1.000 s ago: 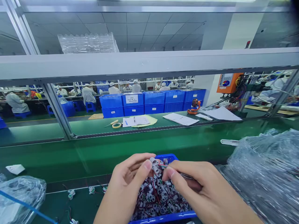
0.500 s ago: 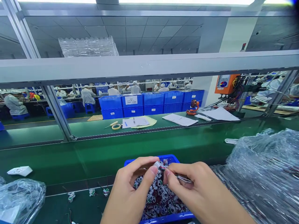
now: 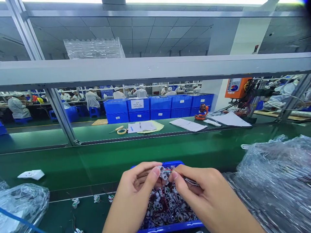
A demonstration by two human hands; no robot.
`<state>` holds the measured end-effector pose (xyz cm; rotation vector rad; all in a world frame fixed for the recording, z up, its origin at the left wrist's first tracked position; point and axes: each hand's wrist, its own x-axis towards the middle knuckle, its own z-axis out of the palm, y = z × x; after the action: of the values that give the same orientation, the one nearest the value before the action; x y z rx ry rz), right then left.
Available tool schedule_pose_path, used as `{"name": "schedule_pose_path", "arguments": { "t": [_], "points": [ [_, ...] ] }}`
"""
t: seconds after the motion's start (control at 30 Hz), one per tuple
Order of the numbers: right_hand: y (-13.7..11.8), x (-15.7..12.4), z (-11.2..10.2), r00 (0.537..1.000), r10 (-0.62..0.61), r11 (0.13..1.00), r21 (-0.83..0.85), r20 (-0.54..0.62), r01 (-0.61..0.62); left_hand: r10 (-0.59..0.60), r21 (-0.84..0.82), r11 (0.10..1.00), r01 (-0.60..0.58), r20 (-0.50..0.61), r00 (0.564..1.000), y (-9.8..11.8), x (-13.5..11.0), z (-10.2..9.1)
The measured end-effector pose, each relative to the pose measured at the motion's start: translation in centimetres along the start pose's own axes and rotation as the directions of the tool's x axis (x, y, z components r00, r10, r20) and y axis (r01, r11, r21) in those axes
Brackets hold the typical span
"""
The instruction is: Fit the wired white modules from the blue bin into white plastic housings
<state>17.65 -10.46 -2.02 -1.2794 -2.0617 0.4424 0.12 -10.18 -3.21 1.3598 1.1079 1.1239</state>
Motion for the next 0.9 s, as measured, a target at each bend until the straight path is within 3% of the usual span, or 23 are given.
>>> {"name": "schedule_pose_path", "arguments": {
  "t": [0.27, 0.47, 0.7, 0.9],
  "points": [
    [0.7, 0.1, 0.7, 0.995, -0.093, 0.987, -0.132, -0.019, 0.090, -0.008, -0.040, 0.999, 0.007, -0.021, 1.000, 0.0, 0.2, -0.1],
    [0.6, 0.2, 1.1, 0.993, -0.111, 0.975, -0.197, -0.034, 0.102, -0.001, 0.017, 1.000, 0.001, -0.018, 1.000, 0.1, 0.1, -0.2],
    [1.3, -0.4, 1.1, 0.983, -0.007, 0.997, -0.072, 0.183, 0.020, 0.138, 0.109, 0.985, -0.132, -0.051, 0.989, -0.2, 0.1, 0.1],
    [2.4, -0.7, 1.8, 0.955, 0.108, 0.993, -0.083, 0.278, -0.089, 0.050, 0.193, 0.980, -0.051, 0.009, 0.999, 0.0, -0.1, 0.2]
  ]
}}
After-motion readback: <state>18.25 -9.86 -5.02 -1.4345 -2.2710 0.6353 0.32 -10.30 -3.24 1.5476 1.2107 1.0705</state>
